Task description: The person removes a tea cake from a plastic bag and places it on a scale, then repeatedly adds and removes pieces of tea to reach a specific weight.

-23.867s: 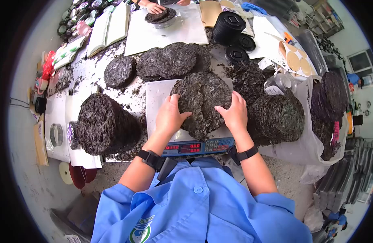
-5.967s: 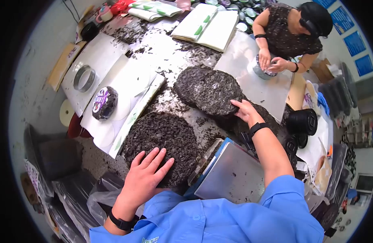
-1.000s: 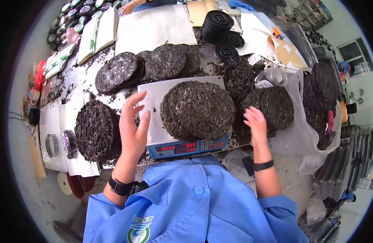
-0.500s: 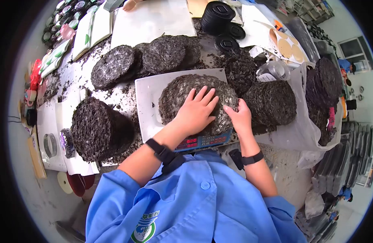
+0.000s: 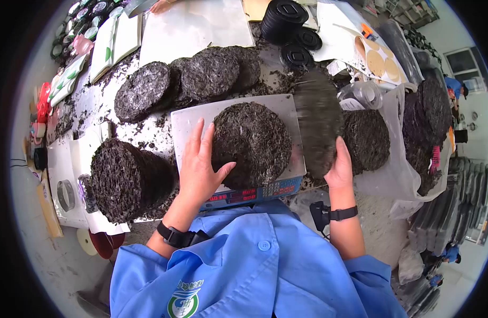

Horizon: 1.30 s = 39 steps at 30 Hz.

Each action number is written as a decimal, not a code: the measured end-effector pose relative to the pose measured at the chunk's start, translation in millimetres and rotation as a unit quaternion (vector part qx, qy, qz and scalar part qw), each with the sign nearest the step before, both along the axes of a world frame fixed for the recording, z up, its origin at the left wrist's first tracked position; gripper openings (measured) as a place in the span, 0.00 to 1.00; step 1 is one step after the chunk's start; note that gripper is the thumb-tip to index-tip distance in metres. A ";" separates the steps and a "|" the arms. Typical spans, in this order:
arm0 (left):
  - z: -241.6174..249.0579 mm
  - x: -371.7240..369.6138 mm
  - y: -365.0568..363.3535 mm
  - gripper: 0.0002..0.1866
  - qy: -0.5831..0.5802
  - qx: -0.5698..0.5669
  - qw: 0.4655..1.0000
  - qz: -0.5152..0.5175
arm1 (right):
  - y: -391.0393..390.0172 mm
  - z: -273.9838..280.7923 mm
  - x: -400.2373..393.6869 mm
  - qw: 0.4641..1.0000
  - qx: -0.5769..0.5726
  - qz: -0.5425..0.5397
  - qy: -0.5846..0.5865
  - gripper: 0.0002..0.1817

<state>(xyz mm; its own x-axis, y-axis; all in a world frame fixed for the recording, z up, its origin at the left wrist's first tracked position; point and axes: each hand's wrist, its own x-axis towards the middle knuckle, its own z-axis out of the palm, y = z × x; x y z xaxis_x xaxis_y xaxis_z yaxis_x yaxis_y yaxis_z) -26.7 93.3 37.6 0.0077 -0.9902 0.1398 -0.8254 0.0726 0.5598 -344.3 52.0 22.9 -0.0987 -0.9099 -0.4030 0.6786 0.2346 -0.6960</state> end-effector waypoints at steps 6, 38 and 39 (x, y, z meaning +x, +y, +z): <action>-24.5 -0.6 -13.1 0.45 -0.009 0.045 0.996 0.072 | -0.7 -6.1 4.6 0.949 -0.053 0.064 -0.305 0.11; -63.6 -5.3 13.5 0.34 0.152 -0.019 0.983 0.104 | 15.9 -43.3 56.1 0.923 0.050 0.266 0.275 0.26; -65.3 -10.4 14.2 0.36 0.141 -0.028 0.983 0.118 | 19.3 -56.4 73.3 0.905 -0.018 0.245 0.346 0.26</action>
<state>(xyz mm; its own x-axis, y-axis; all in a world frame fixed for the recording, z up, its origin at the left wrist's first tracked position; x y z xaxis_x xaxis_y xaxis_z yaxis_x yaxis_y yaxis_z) -37.1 107.5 -27.7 0.2829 -0.9469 0.1530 -0.6356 -0.0656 0.7692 -271.0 71.3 -33.4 0.1035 -0.9242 -0.3677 -0.1029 0.3578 -0.9281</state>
